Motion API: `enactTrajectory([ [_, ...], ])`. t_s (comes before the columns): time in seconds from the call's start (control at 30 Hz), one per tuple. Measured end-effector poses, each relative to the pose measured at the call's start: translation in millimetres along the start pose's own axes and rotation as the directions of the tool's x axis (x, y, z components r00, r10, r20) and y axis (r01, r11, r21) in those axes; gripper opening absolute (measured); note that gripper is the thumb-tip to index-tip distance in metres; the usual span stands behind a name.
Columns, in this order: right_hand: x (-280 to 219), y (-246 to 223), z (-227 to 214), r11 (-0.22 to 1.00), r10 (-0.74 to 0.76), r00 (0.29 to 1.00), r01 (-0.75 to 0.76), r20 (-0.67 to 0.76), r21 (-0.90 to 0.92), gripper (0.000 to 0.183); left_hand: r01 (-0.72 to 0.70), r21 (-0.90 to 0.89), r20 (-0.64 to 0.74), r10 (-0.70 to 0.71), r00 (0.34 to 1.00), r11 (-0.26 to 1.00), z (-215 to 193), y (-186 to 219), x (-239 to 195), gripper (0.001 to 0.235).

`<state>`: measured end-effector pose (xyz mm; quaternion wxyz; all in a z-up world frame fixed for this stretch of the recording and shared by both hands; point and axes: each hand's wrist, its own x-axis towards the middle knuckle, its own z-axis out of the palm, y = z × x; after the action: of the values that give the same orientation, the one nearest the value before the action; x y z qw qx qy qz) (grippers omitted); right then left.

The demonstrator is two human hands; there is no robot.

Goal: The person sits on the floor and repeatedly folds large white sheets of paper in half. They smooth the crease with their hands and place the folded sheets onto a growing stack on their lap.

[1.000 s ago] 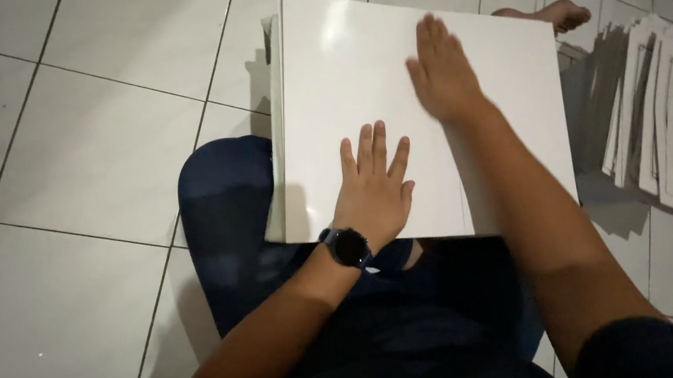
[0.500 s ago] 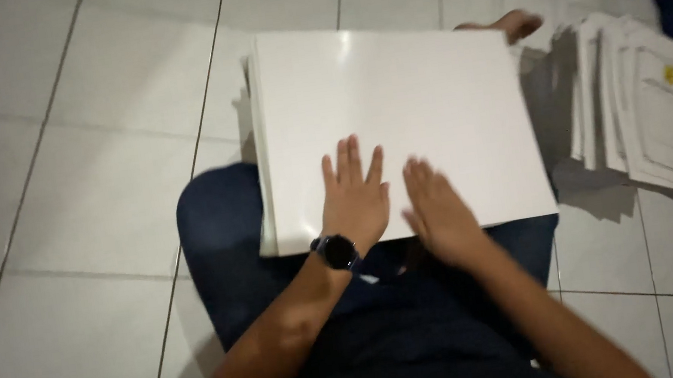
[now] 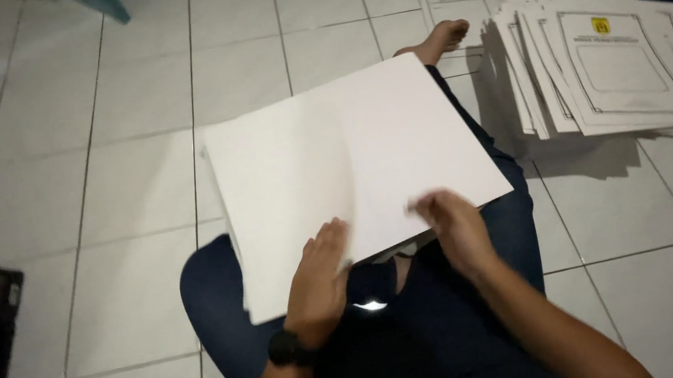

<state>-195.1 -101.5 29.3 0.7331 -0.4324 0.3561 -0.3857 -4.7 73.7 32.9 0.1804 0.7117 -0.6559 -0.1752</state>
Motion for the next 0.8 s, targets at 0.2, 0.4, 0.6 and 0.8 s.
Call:
enactTrajectory([
  [0.2,-71,0,12,0.929,0.198,0.926,-0.282,0.322,0.24,0.042,-0.331,-0.014,-0.793,0.191,0.578,0.944,239,-67,-2,0.049],
  [0.4,-43,3,-60,0.924,0.068,0.996,-0.084,0.054,0.373,0.033,0.157,0.805,-0.557,0.82,-0.133,0.572,208,-40,62,0.033],
  [0.6,18,-144,-204,0.29,-0.529,0.82,-0.068,-0.219,-0.955,0.062,-0.57,-0.16,-0.596,0.381,0.707,0.806,-9,69,99,0.07],
  [0.8,150,-211,-401,0.417,-0.644,0.764,0.316,-0.032,-0.852,0.034,-0.128,0.173,-0.336,0.181,0.924,0.977,-3,-1,95,0.034],
])
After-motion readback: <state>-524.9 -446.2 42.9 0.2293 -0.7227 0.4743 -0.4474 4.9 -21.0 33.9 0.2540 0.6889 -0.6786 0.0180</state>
